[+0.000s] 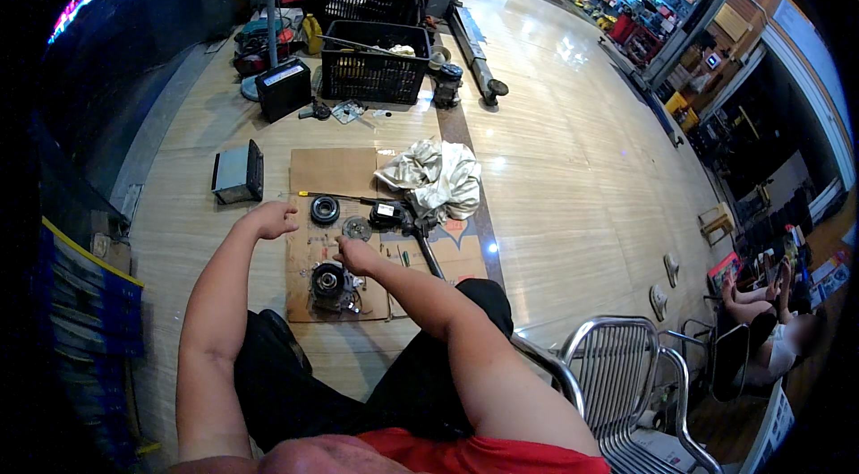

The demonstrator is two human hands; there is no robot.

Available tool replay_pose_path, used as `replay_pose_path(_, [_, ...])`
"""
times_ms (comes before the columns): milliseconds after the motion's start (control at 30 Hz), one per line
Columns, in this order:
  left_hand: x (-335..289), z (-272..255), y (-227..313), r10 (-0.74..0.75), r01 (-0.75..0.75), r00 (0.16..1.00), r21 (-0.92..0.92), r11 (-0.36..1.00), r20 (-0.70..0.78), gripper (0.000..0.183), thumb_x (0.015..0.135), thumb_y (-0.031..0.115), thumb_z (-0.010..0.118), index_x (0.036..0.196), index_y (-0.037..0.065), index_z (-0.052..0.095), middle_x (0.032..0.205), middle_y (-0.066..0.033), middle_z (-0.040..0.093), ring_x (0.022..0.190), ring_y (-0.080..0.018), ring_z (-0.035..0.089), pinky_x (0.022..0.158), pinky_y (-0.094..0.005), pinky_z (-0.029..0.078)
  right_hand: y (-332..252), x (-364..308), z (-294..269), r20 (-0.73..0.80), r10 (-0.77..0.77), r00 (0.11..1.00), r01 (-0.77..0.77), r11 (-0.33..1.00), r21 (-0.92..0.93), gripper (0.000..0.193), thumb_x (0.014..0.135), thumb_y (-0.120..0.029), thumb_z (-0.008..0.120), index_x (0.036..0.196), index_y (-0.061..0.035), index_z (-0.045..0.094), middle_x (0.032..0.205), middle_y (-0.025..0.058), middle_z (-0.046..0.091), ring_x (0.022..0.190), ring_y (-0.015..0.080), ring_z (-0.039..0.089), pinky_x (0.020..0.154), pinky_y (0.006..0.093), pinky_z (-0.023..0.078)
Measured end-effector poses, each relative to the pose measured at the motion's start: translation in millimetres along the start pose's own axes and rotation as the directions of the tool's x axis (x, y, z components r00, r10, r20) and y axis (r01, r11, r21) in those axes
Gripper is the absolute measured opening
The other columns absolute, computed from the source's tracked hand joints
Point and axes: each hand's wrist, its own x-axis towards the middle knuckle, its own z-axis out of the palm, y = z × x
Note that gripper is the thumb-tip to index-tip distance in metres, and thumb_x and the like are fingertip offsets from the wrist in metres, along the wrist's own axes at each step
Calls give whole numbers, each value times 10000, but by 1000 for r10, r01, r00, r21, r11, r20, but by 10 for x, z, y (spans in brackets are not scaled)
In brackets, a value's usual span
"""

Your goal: The person disassembles and reassembles an alternator by hand and using a screwdriver to manipulate the internal components.

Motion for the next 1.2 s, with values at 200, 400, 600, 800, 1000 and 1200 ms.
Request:
replay_pose_path(200, [35, 30, -31, 1, -1, 1000, 0, 1000, -2, 501, 800, 300, 641, 1206, 29, 527, 1211, -174, 536, 1134, -291, 506, 959, -354, 403, -8, 10, -2, 50, 22, 998, -20, 998, -51, 483, 822, -204, 592, 1218, -3, 402, 932, 219, 613, 898, 387, 578, 750, 458, 459])
replay_pose_path(400, [87, 66, -118, 40, -40, 999, 36, 999, -15, 546, 794, 324, 634, 1231, 24, 501, 1198, -183, 545, 1102, -306, 529, 937, -357, 420, 22, 26, 27, 60, -32, 998, 36, 997, -74, 532, 814, -176, 586, 1262, -6, 356, 940, 210, 608, 889, 391, 573, 752, 458, 453])
replay_pose_path(600, [47, 34, -70, 36, -34, 999, 67, 997, -18, 546, 789, 334, 635, 1231, 40, 507, 1198, -179, 545, 1112, -310, 519, 942, -358, 415, 34, 38, 20, 93, -34, 995, 37, 999, -31, 530, 813, -174, 586, 1258, -4, 352, 930, 211, 605, 880, 397, 572, 742, 460, 453])
replay_pose_path(800, [17, 12, -67, 32, -32, 999, 23, 999, -19, 533, 790, 332, 634, 1223, 45, 516, 1182, -182, 554, 1101, -312, 525, 939, -366, 417, -15, 20, -15, 82, -31, 996, 31, 1000, 7, 417, 818, -174, 586, 1154, -16, 396, 962, 254, 591, 900, 426, 563, 744, 483, 448])
replay_pose_path(1000, [-43, -26, 3, 27, -26, 1000, 10, 1000, -11, 476, 786, 281, 643, 1187, 44, 546, 1175, -176, 559, 1091, -300, 534, 926, -355, 425, 2, 8, -7, 86, -19, 996, 23, 999, -49, 426, 818, -165, 584, 1168, -19, 388, 960, 246, 593, 895, 423, 567, 744, 476, 450])
replay_pose_path(1200, [14, 28, -88, 4, -4, 999, -9, 1000, -46, 481, 794, 288, 646, 1199, 51, 539, 1188, -177, 551, 1109, -297, 522, 940, -355, 413, 31, 31, 11, 101, -62, 993, 64, 998, -18, 510, 832, -158, 567, 1278, -42, 350, 965, 230, 600, 911, 406, 568, 761, 456, 459])
